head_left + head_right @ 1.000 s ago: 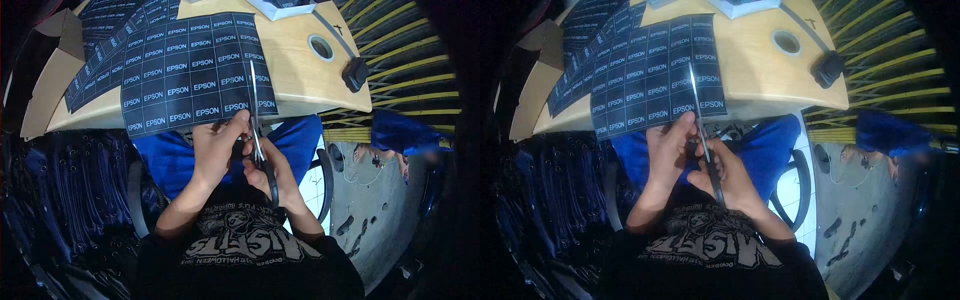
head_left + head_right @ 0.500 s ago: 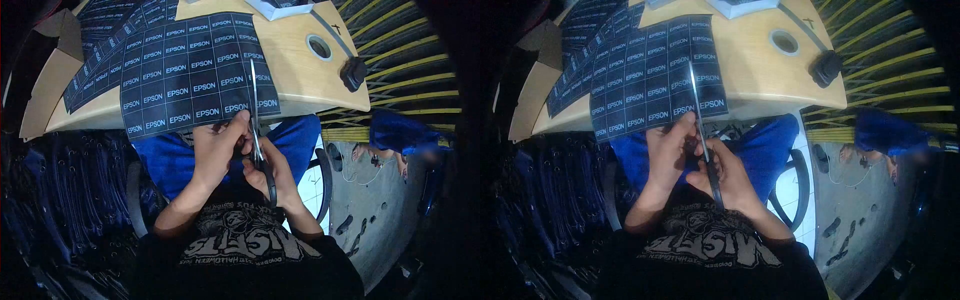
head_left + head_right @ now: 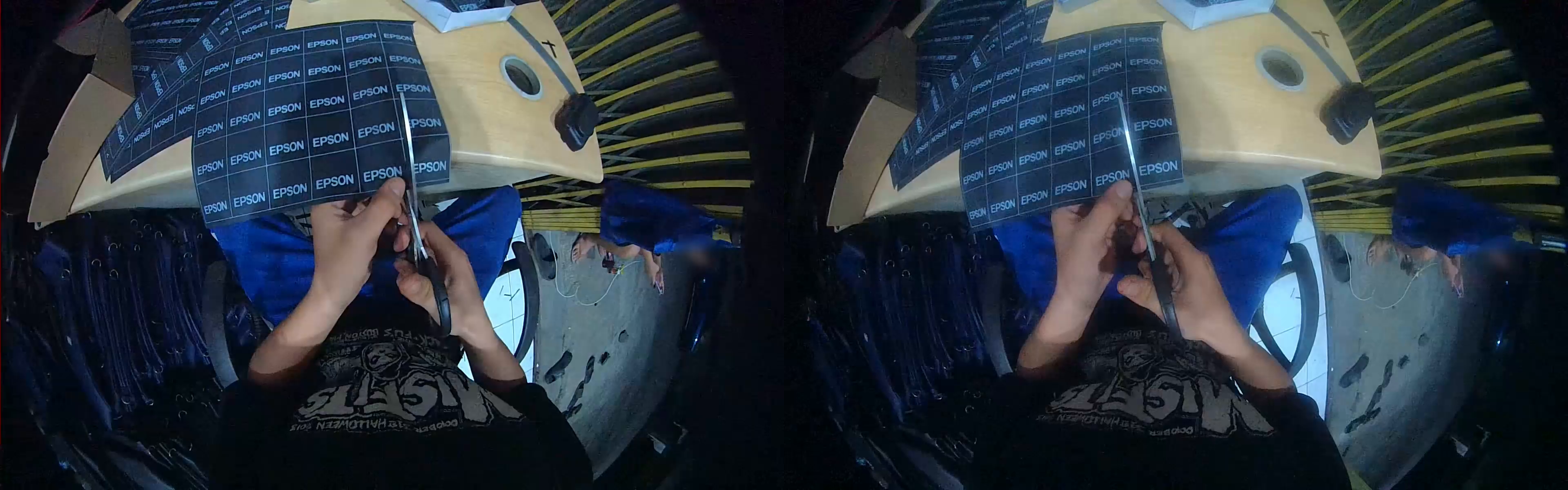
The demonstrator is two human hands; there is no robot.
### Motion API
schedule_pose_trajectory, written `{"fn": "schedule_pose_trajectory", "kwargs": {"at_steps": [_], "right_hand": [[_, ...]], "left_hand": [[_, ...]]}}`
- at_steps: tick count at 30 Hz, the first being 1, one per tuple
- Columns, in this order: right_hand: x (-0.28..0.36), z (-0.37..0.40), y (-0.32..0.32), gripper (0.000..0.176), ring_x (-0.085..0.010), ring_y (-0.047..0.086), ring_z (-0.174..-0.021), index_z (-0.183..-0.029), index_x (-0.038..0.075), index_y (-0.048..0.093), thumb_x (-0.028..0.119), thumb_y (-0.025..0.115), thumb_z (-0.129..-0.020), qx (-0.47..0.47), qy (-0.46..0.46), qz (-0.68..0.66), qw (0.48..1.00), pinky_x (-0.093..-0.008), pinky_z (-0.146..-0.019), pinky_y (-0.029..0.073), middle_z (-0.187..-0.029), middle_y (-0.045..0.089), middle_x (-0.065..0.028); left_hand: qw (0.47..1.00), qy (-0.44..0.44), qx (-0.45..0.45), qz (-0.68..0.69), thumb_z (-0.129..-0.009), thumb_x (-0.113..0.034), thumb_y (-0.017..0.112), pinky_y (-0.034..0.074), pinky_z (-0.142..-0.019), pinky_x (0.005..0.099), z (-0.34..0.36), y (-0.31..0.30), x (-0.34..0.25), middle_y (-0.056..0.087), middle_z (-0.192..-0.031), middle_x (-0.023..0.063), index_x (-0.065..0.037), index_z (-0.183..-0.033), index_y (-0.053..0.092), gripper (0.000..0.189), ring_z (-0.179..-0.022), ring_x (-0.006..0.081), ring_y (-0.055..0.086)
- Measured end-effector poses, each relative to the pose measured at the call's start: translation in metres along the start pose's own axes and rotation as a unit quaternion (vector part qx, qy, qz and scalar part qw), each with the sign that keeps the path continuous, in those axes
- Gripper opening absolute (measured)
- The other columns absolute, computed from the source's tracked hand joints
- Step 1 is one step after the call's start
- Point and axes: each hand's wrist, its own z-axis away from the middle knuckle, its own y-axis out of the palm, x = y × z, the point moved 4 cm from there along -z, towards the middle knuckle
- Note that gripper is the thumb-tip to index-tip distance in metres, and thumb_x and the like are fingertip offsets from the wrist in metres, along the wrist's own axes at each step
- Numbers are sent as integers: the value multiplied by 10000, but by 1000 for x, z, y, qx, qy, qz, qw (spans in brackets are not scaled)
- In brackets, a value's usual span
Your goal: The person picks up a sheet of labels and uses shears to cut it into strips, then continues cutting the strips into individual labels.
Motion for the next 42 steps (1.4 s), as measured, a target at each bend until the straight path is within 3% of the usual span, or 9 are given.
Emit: {"fn": "schedule_pose_trajectory", "kwargs": {"at_steps": [6, 15, 17, 21, 23, 27, 33, 42], "right_hand": [[7, 0, 4, 462, -62, 423, -678, -1000, 45, 488, 294, 771, -733, -3, -20, -21, 1000, -208, -609, 361, -761, 472, 10], [3, -2, 3, 468, -65, 421, -695, -1019, 54, 491, 297, 771, -732, 2, -16, -32, 999, -205, -624, 360, -766, 468, 23], [1, 0, 4, 474, -70, 429, -700, -1021, 53, 493, 313, 767, -736, -11, 9, -46, 999, -207, -628, 363, -766, 470, 21], [4, 0, 5, 489, -69, 427, -704, -1021, 49, 493, 331, 770, -733, -4, 49, -44, 998, -204, -630, 360, -767, 465, 21], [7, -2, 6, 494, -66, 417, -696, -1018, 46, 496, 337, 773, -730, -15, -16, -37, 999, -203, -624, 355, -765, 458, 24], [7, -3, 6, 491, -64, 404, -686, -1020, 47, 498, 337, 771, -733, -7, -12, -47, 999, -201, -613, 345, -763, 449, 28], [4, -1, 8, 480, -56, 381, -652, -1028, 56, 495, 352, 752, -751, -8, 59, -39, 997, -200, -583, 325, -725, 434, 36], [9, -2, 9, 468, -67, 391, -637, -1031, 57, 495, 363, 732, -769, -27, -17, 2, 999, -218, -566, 336, -709, 438, 29]], "left_hand": [[997, 35, -24, -58, -861, -45, 573, 396, -432, 206, -2, -3, 0, 570, -651, 45, 15, -803, 577, 84, -501, 82, 525], [999, -4, 14, -46, -843, -94, 593, 358, -486, 206, 1, 1, -3, 535, -638, 9, -30, -784, 568, 91, -533, 78, 490], [999, 16, 7, -37, -856, -32, 576, 379, -434, 209, -1, 0, -3, 520, -610, -1, -8, -786, 573, 74, -493, 71, 499], [999, 10, 4, -52, -854, -43, 586, 377, -433, 205, -1, -5, -2, 523, -613, -3, -13, -775, 569, 86, -502, 63, 500], [999, 13, 17, -39, -854, -45, 587, 375, -436, 204, -1, -5, -2, 525, -615, -2, -15, -774, 570, 88, -503, 62, 501], [999, -2, 16, -33, -854, -50, 590, 367, -441, 199, 0, -5, 2, 529, -610, -2, -20, -765, 574, 96, -499, 63, 503], [1000, -15, 8, -26, -850, -48, 594, 369, -440, 197, -1, -6, 0, 518, -587, -7, -17, -745, 571, 112, -485, 68, 502], [1000, 3, 23, -1, -861, -42, 579, 382, -471, 204, 1, -2, 0, 525, -624, 4, -6, -787, 574, 82, -531, 63, 495]]}}
